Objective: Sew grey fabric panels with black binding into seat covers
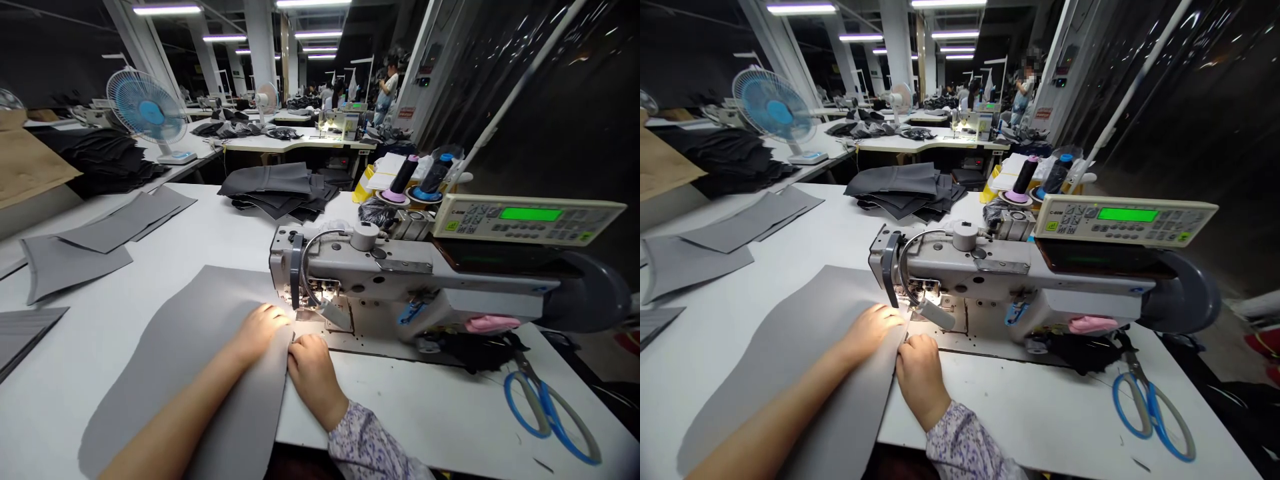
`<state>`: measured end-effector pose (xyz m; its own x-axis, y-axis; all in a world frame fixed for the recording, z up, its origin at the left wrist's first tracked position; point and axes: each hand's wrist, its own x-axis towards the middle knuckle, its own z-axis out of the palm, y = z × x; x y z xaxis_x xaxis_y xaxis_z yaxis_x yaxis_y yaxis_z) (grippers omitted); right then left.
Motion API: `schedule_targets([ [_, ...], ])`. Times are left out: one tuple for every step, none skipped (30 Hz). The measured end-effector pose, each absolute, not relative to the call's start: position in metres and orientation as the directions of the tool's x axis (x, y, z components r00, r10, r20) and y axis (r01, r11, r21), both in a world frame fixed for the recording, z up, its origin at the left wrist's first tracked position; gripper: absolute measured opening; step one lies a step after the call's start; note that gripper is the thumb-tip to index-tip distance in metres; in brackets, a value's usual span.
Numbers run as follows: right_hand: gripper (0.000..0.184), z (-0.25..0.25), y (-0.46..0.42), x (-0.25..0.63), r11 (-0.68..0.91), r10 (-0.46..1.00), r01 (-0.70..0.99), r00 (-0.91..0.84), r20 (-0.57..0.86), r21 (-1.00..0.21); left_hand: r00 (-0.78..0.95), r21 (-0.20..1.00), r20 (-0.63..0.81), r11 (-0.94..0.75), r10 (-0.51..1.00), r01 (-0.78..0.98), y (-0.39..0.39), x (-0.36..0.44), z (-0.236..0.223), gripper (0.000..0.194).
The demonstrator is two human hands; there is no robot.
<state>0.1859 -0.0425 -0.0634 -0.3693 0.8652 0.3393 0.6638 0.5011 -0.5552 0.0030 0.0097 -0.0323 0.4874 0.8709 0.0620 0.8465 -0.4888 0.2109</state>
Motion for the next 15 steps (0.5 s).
schedule_targets([
  [0.02,-0.064,-0.039,0.186,0.496,0.868,0.669,-0.366,0.336,-0.553,0.488,0.201,0.065,-0.491,0.87,0.848,0.012,0.002,-0.034,0.02],
  [0.02,-0.064,-0.036,0.186,0.49,0.871,0.677,-0.361,0.333,-0.549,0.489,0.193,0.07,-0.493,0.869,0.848,0.014,0.002,-0.035,0.019],
  [0.019,-0.065,-0.034,0.187,0.483,0.875,0.686,-0.354,0.33,-0.545,0.487,0.187,0.076,-0.492,0.87,0.85,0.016,0.001,-0.036,0.019],
  [0.018,-0.065,-0.033,0.187,0.475,0.879,0.692,-0.343,0.331,-0.543,0.484,0.185,0.082,-0.49,0.871,0.852,0.017,0.001,-0.037,0.02],
  [0.017,-0.064,-0.033,0.187,0.477,0.877,0.689,-0.34,0.338,-0.546,0.476,0.187,0.091,-0.484,0.875,0.855,0.018,0.0,-0.038,0.022],
  [0.015,-0.063,-0.034,0.186,0.497,0.867,0.669,-0.354,0.351,-0.553,0.463,0.195,0.103,-0.475,0.88,0.858,0.018,-0.001,-0.038,0.023],
  [0.016,-0.062,-0.035,0.184,0.538,0.843,0.629,-0.384,0.377,-0.562,0.449,0.21,0.117,-0.464,0.886,0.861,0.019,-0.001,-0.037,0.025],
  [0.019,-0.06,-0.038,0.182,0.588,0.808,0.573,-0.427,0.405,-0.571,0.435,0.23,0.128,-0.454,0.891,0.861,0.019,-0.002,-0.037,0.027],
  [0.024,-0.057,-0.04,0.178,0.638,0.768,0.507,-0.473,0.433,-0.579,0.425,0.257,0.132,-0.445,0.896,0.858,0.019,-0.003,-0.036,0.028],
  [0.029,-0.055,-0.043,0.173,0.679,0.727,0.44,-0.513,0.456,-0.587,0.415,0.285,0.128,-0.434,0.901,0.854,0.02,-0.003,-0.034,0.029],
  [0.033,-0.053,-0.044,0.167,0.704,0.696,0.381,-0.54,0.474,-0.599,0.407,0.311,0.113,-0.421,0.906,0.852,0.02,-0.003,-0.032,0.03],
  [0.036,-0.052,-0.046,0.162,0.705,0.687,0.339,-0.546,0.48,-0.623,0.4,0.329,0.086,-0.405,0.913,0.853,0.02,-0.002,-0.031,0.029],
  [0.038,-0.051,-0.047,0.156,0.685,0.7,0.312,-0.532,0.476,-0.659,0.387,0.34,0.054,-0.382,0.92,0.86,0.02,-0.001,-0.029,0.029],
  [0.041,-0.051,-0.047,0.152,0.646,0.733,0.298,-0.502,0.46,-0.703,0.371,0.344,0.025,-0.356,0.928,0.869,0.02,0.001,-0.028,0.028],
  [0.043,-0.051,-0.047,0.149,0.601,0.77,0.292,-0.461,0.441,-0.744,0.354,0.345,0.002,-0.332,0.935,0.878,0.018,0.002,-0.027,0.028],
])
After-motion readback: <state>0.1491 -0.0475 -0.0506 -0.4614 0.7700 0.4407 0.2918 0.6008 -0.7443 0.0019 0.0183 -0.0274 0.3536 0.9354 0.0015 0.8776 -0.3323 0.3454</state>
